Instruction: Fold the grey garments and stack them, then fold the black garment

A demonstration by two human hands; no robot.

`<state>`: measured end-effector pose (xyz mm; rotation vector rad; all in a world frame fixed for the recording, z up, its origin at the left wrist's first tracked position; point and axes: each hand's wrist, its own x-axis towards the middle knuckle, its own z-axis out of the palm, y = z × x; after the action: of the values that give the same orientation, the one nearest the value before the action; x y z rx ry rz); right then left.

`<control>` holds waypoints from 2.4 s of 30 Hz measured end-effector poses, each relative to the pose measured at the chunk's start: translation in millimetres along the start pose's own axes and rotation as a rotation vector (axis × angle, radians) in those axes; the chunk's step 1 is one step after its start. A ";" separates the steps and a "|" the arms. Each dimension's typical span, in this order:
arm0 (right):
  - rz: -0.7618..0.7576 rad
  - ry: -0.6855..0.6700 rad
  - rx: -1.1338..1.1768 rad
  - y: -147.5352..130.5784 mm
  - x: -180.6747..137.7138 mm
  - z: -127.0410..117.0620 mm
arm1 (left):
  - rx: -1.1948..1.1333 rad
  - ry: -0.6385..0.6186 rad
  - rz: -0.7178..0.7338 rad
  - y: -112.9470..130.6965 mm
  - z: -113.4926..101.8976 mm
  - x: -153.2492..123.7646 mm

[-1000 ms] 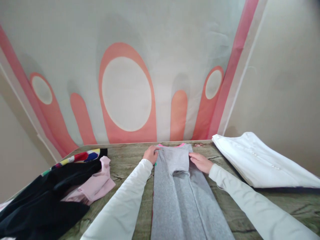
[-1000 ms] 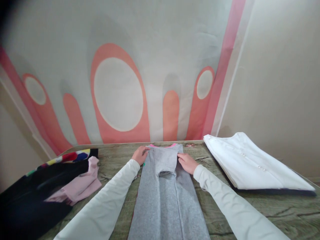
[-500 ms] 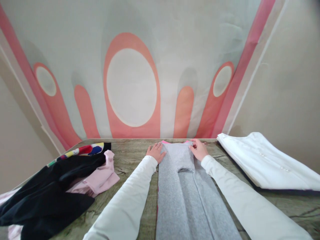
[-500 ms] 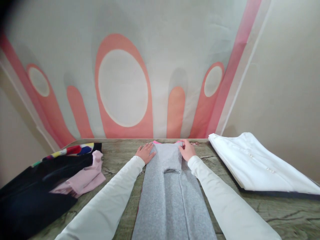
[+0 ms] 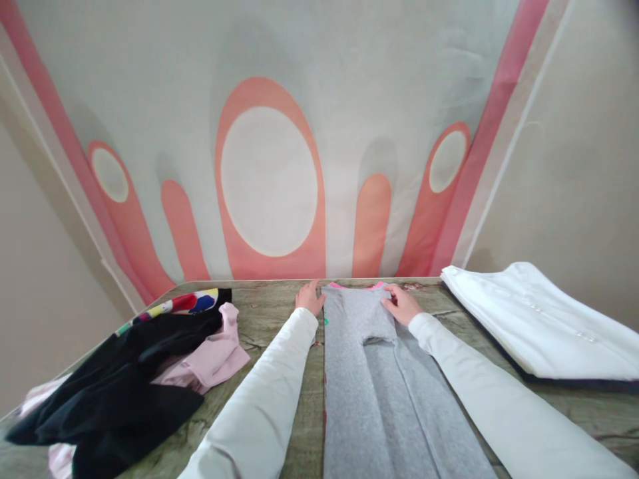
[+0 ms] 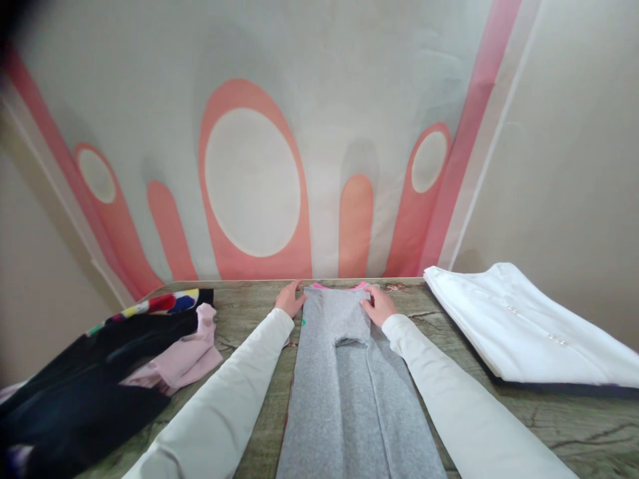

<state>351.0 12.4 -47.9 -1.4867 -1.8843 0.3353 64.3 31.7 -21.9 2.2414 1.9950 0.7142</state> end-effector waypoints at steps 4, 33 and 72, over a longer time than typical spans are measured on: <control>-0.067 0.010 -0.021 -2.1 -0.3 -1.8 | -0.006 -0.010 0.023 -3.6 -2.9 12.2; -0.130 -0.059 0.061 -7.3 -2.1 -8.2 | -0.142 -0.181 0.374 -32.1 -8.8 69.4; -0.133 -0.030 0.022 -4.2 -4.2 -5.3 | 0.055 -0.301 -0.095 6.4 -13.9 32.6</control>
<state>351.8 6.1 -43.1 -1.3411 -1.9850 0.3171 66.9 58.1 2.4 2.1145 1.9755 0.2951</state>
